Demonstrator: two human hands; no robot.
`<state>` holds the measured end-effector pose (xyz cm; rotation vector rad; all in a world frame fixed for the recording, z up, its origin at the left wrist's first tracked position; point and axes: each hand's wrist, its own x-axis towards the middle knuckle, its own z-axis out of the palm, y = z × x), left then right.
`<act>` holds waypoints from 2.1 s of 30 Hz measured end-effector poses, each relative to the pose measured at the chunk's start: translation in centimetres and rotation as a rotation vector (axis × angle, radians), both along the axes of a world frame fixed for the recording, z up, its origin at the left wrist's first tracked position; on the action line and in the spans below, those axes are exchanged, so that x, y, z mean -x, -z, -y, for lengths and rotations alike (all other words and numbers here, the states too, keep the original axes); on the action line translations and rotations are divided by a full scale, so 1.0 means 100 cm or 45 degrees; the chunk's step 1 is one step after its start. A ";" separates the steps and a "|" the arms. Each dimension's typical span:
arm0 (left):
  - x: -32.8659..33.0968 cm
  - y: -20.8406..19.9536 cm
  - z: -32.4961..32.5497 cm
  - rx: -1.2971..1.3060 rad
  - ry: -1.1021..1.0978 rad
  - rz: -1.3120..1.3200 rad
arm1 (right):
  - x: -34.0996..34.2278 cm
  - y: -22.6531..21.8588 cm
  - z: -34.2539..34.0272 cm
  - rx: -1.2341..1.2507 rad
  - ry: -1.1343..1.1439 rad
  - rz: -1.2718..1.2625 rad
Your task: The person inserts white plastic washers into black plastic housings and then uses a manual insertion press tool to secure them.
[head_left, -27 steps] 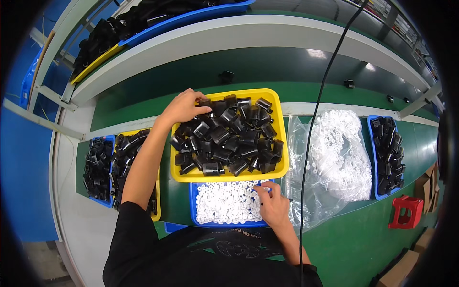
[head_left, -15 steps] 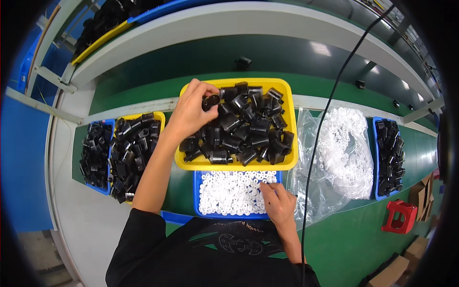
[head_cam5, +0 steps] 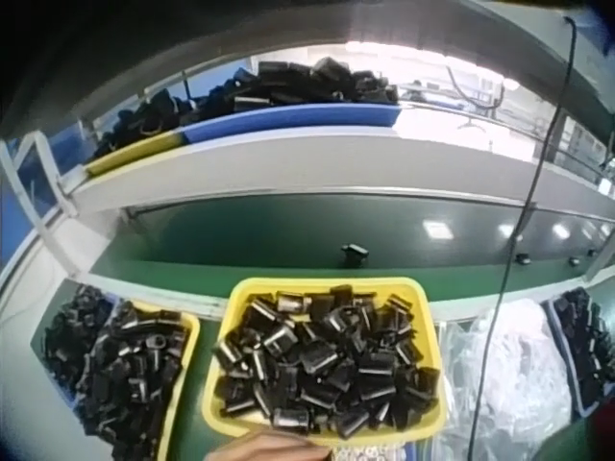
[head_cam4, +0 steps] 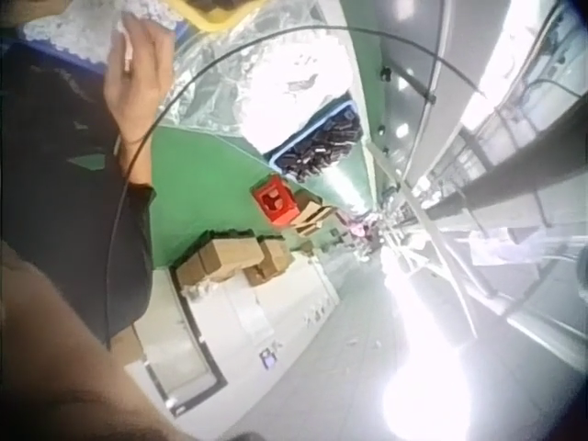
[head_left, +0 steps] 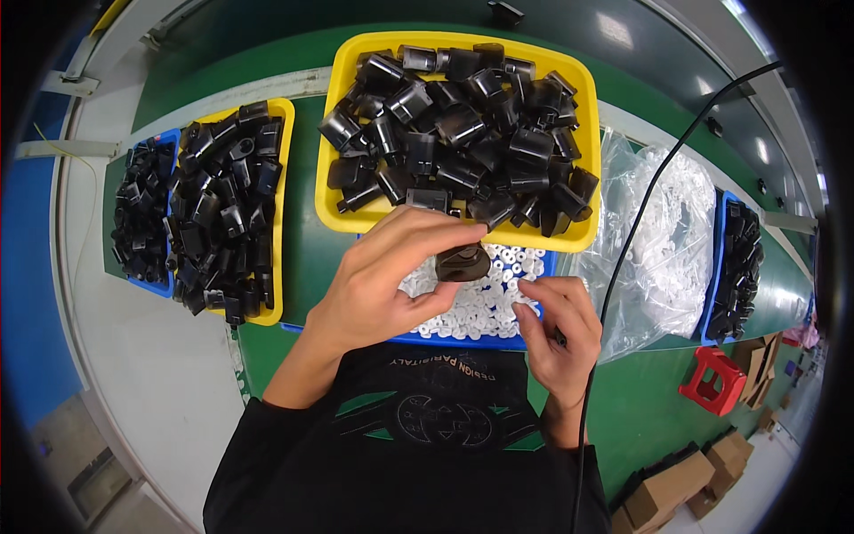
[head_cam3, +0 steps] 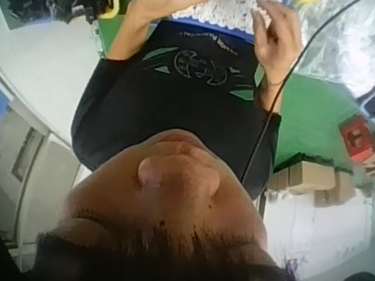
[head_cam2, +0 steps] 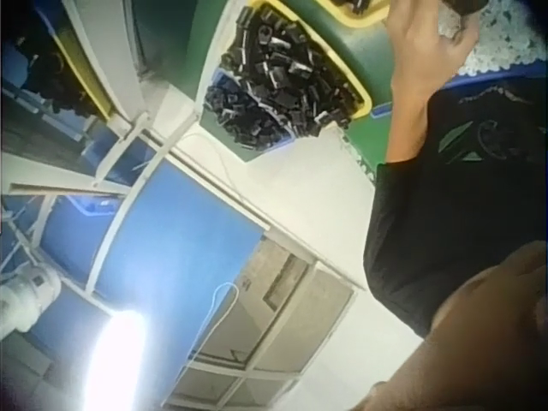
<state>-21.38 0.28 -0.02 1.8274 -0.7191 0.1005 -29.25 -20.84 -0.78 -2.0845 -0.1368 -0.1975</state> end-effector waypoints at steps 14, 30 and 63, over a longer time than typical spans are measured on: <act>0.011 -0.008 -0.008 -0.041 0.187 -0.098 | -0.014 -0.026 -0.018 -0.050 -0.200 0.027; 0.010 -0.012 -0.007 -0.002 0.216 -0.077 | -0.011 -0.023 -0.023 -0.077 -0.133 0.113; 0.004 0.022 -0.027 0.163 -0.051 -0.319 | -0.008 -0.007 -0.005 -0.125 -0.173 0.284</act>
